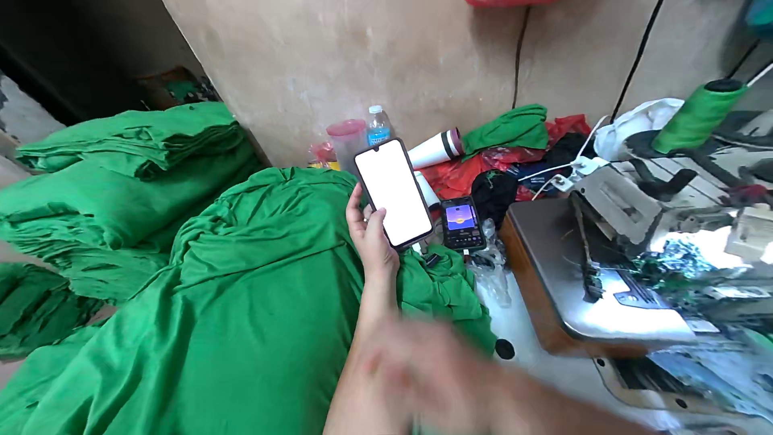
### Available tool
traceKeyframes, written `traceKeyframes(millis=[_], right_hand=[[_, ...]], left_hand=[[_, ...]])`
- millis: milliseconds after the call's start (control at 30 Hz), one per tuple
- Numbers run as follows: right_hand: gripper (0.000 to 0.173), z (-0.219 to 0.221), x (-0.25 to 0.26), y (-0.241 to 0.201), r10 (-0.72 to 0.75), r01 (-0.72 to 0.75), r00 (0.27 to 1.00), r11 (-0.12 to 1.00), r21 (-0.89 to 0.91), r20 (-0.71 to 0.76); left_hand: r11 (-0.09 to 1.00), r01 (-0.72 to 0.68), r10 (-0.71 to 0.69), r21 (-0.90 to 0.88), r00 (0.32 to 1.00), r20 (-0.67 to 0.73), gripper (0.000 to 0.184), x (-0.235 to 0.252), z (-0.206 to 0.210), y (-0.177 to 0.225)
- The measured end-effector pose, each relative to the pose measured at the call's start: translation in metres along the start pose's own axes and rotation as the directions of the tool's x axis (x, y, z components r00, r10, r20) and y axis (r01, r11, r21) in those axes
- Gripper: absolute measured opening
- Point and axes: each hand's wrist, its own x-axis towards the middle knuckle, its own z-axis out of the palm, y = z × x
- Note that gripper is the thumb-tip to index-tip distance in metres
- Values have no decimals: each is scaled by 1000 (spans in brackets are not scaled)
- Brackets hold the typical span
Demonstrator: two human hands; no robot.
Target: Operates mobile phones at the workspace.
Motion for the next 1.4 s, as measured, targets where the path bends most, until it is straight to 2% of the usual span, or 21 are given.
traceKeyframes(millis=[67,100,133,167,233,300,333,433,533,600,667,767,867,933,1033,1100,1200,1267,1300,1367,1400], right_hand=[[32,-61,50,65,213,-236,971,922,-308,-105],[30,-85,70,98,390,-372,919,811,-451,-58],[29,-102,81,130,565,-467,825,679,-566,-3],[29,-113,84,160,693,-486,718,560,-671,58],[31,-119,71,202,842,-370,510,399,-839,175],[38,-117,56,221,891,-257,393,346,-902,230],[38,-117,53,224,886,-239,389,360,-902,251],[34,-122,52,221,810,-205,532,406,-891,247],[36,-120,47,219,822,-247,516,411,-878,239],[32,-119,47,218,769,-216,590,443,-870,246],[34,-116,44,219,782,-210,562,449,-869,268],[32,-119,49,218,694,-222,687,484,-846,217],[34,-119,44,220,752,-259,623,459,-850,217],[35,-120,47,220,717,-237,667,465,-853,206],[37,-118,46,217,775,-253,595,431,-866,212],[33,-119,46,217,692,-240,695,478,-845,194],[32,-118,41,219,753,-270,627,448,-853,197],[31,-118,46,218,706,-240,682,462,-854,190],[32,-117,45,218,713,-235,672,461,-856,199],[34,-116,44,216,778,-242,594,413,-878,203],[33,-117,45,216,757,-250,623,431,-867,196]], left_hand=[[1000,-7,7,3,1000,13,58,0,0,2],[1000,-4,4,-4,1000,9,58,0,-1,1],[1000,-6,6,-8,1000,10,58,1,0,0],[1000,-10,10,-13,1000,12,58,3,0,-1],[1000,-3,3,-15,1000,-4,60,4,0,-1],[1000,8,-8,-14,1000,-6,61,4,1,1],[1000,12,-12,-10,1000,-5,62,4,1,1],[1000,13,-13,-6,1000,-1,62,2,0,0],[1000,17,-17,-6,1000,-13,61,2,0,0],[1000,17,-17,-7,1000,-18,61,2,1,1],[1000,19,-20,-13,1000,-19,61,1,0,1],[1000,11,-11,-6,1000,-7,62,2,0,1],[1000,3,-3,9,1000,3,62,3,1,1],[1000,2,-2,7,1000,-3,62,2,0,0],[1000,7,-7,8,1000,-5,63,3,0,0],[1000,4,-4,12,1000,-11,63,2,-1,-1],[1000,-2,2,16,1000,-2,63,3,-1,-1],[1000,-5,5,7,1000,-4,63,3,-1,-1],[1000,-7,7,1,1000,-3,63,2,-2,-2],[1000,-5,5,5,1000,0,63,3,-1,-1],[1000,-1,1,8,1000,-3,63,3,-1,-1]])
